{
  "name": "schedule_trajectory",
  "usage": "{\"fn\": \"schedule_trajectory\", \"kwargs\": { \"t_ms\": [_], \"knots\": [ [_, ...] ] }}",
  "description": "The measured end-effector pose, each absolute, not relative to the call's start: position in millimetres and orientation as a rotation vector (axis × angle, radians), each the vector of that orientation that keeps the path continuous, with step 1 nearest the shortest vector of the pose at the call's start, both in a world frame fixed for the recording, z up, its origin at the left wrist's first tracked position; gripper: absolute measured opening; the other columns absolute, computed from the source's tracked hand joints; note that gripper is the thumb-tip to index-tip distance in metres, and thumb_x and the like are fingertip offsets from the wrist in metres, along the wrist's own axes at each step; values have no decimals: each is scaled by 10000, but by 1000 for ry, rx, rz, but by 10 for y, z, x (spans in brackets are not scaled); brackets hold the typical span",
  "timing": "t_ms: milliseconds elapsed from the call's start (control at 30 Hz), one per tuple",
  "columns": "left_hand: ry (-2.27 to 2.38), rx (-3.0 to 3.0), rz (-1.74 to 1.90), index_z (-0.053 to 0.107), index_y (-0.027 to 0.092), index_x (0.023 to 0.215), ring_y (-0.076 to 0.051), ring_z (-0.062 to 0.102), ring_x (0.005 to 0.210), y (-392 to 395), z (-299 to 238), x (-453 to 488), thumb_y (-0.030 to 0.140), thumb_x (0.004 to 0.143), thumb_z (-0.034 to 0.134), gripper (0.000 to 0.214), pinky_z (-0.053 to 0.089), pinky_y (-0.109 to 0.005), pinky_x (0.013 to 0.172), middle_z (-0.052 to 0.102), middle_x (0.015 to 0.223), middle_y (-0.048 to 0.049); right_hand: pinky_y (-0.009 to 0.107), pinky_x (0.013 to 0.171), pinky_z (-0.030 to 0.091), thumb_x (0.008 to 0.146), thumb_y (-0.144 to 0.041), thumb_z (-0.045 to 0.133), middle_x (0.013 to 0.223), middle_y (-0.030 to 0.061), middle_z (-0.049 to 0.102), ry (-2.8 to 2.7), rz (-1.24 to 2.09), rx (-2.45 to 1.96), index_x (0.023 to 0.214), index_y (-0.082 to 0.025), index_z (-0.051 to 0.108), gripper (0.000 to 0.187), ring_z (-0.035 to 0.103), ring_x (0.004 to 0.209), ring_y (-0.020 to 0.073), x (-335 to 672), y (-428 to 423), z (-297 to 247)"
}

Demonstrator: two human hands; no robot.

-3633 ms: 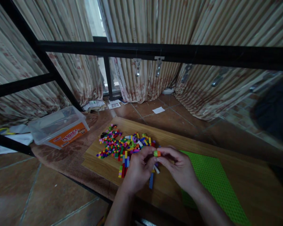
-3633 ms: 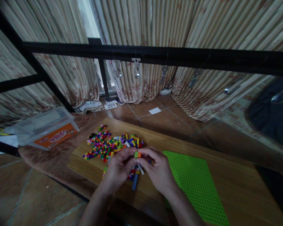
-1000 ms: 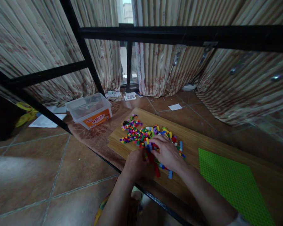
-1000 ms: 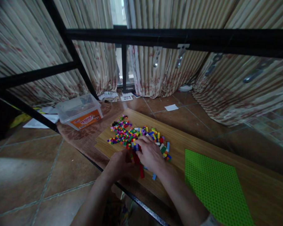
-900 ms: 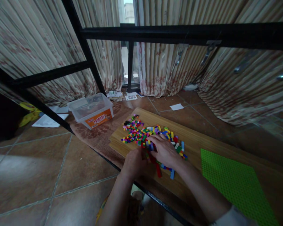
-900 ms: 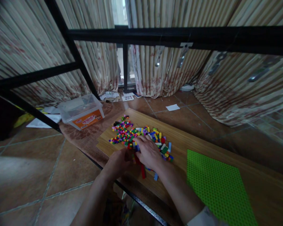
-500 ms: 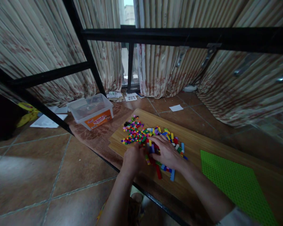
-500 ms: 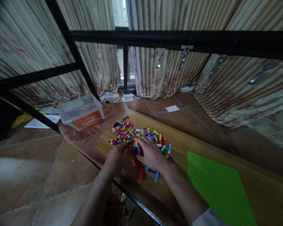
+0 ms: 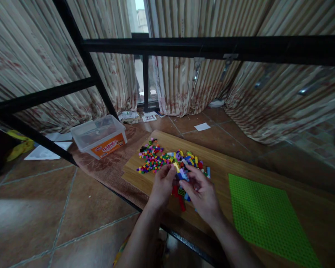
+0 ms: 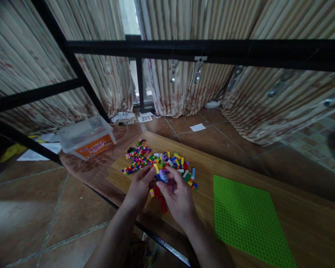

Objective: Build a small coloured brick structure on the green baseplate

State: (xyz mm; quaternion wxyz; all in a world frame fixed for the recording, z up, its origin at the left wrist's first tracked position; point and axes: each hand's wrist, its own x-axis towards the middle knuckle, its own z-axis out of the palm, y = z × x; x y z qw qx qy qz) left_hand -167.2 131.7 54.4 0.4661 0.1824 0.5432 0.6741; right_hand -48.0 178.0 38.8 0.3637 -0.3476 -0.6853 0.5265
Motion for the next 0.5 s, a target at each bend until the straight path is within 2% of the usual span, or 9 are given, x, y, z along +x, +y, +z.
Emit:
{"fn": "schedule_trajectory", "kwargs": {
  "t_ms": [100,233,333,433,500],
  "knots": [
    [1372,464,1636,575,163,903,-99,518,581,1347,565,-1620,558,722,661,443,455,-221,576,559,701,21,338,814,536,828,-350,631,1028,49,690,-1675,1362,-920,1144,-241,623,333,657,892,193,-491,1740,345],
    [1647,718,1625,560,177,880,-118,514,622,1394,552,-1560,566,851,505,393,413,-223,585,559,717,13,328,799,536,796,-343,670,942,35,702,-1588,1384,-942,1027,-232,672,256,653,858,188,-483,1700,405],
    [1809,1006,1565,518,189,792,-130,522,645,1409,546,-1516,516,928,394,376,385,-234,611,551,693,1,280,660,539,801,-408,657,880,28,698,-1493,1557,-950,986,-222,672,263,648,767,172,-454,1681,472],
    [1846,1135,1463,492,198,781,-133,519,601,1419,557,-1470,489,958,328,378,366,-242,597,535,637,1,225,473,454,797,-466,644,764,6,675,-1432,1649,-976,920,-211,672,285,589,593,131,-438,1676,499],
    [1858,1163,1433,490,199,786,-134,522,587,1438,567,-1431,479,962,322,371,356,-243,581,535,623,0,221,470,432,794,-476,644,692,-6,650,-1376,1612,-989,869,-201,671,286,562,562,122,-461,1666,477]
  ]
}}
